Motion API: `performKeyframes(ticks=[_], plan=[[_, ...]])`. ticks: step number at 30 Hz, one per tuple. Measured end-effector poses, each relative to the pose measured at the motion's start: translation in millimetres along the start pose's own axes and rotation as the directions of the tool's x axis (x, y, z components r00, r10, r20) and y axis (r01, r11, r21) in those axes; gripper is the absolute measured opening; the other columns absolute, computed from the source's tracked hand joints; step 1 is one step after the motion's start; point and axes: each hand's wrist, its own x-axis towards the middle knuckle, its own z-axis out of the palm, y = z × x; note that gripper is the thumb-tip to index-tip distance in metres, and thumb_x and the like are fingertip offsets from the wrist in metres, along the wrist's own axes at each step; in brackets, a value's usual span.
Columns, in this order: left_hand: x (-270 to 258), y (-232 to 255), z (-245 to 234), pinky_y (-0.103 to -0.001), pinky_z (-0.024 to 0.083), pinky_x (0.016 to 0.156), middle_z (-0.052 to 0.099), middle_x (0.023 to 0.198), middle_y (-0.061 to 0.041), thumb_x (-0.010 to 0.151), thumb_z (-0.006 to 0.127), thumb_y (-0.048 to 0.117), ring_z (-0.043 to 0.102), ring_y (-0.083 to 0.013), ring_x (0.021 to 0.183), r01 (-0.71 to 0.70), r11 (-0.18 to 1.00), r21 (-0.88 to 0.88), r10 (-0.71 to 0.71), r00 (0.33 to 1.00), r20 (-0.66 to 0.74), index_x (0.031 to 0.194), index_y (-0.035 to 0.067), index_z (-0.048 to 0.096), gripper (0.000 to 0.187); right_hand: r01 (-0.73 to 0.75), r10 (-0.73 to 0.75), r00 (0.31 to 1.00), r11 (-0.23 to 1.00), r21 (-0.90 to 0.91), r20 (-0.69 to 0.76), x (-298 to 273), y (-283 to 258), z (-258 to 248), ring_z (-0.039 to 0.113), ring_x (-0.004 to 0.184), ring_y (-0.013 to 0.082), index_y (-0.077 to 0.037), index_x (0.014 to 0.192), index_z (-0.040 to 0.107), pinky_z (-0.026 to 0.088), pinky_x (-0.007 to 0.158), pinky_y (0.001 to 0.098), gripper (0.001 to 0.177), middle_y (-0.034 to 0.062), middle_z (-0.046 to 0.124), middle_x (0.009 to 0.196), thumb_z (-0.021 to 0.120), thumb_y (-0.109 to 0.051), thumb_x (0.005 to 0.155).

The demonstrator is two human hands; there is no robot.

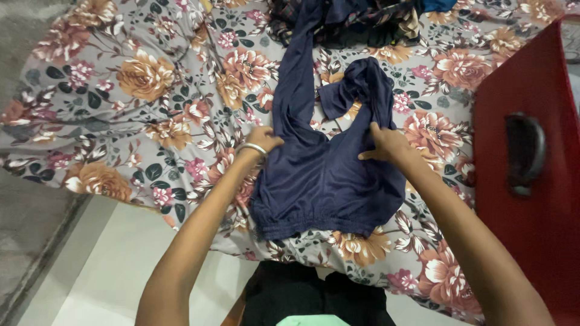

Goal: The person folds a lavender shirt and a pair of dark blue trousers by hand on a bed before placing them into a red suitcase.

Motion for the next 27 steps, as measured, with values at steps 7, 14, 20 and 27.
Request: performKeyframes(ticks=[7,14,20,27], plan=[[6.7,-41.9,-29.5,-0.040,0.056,0.082,0.075,0.095,-0.015,0.069,0.086,0.037,0.073,-0.0312,0.089,0.124,0.992,-0.018,-0.124,0.958,-0.258,0.103,0.007,0.073,0.047,-0.178,0.206,0.967,0.967,-0.184,0.146,5.9,-10.3,-14.6,0.074,0.098,0.0379,0.006,0.126,0.061,0.061,0.085,0.0464,0.115,0.0201,0.075,0.104,0.082,-0.085,0.059],[-37.4,32.9,-48.4,-0.044,0.054,0.087,0.071,0.104,-0.015,0.095,0.075,0.031,0.068,-0.0353,0.098,-0.389,0.918,0.082,0.379,0.791,-0.480,0.108,0.005,0.070,0.030,-0.141,0.186,0.981,0.877,-0.460,0.054,10.3,-49.0,1.2,0.060,0.127,0.0347,0.000,0.149,0.045,0.044,0.093,0.0752,0.108,0.0159,0.059,0.143,0.078,-0.068,0.071],[-16.0,99.5,-13.8,-0.063,0.044,0.092,0.071,0.101,-0.018,0.058,0.081,0.066,0.064,-0.0427,0.099,-0.109,0.896,0.430,0.266,0.908,-0.324,0.098,0.007,0.075,0.072,-0.092,0.040,0.995,0.750,-0.655,-0.094,36.5,-75.1,68.0,0.054,0.133,0.0409,0.007,0.152,0.039,0.037,0.101,0.0776,0.054,0.0272,0.046,0.152,0.042,-0.020,0.105],[-57.5,133.9,-0.7,-0.042,0.050,0.091,0.077,0.100,-0.003,0.087,0.073,0.034,0.071,-0.0223,0.097,-0.573,0.819,-0.038,0.569,0.818,-0.086,0.101,0.015,0.077,0.024,0.001,0.022,0.999,0.836,-0.548,0.036,46.4,-66.4,63.4,0.058,0.128,0.0441,0.012,0.153,0.034,0.045,0.101,0.0621,0.061,0.0340,0.046,0.150,0.048,-0.020,0.103]])
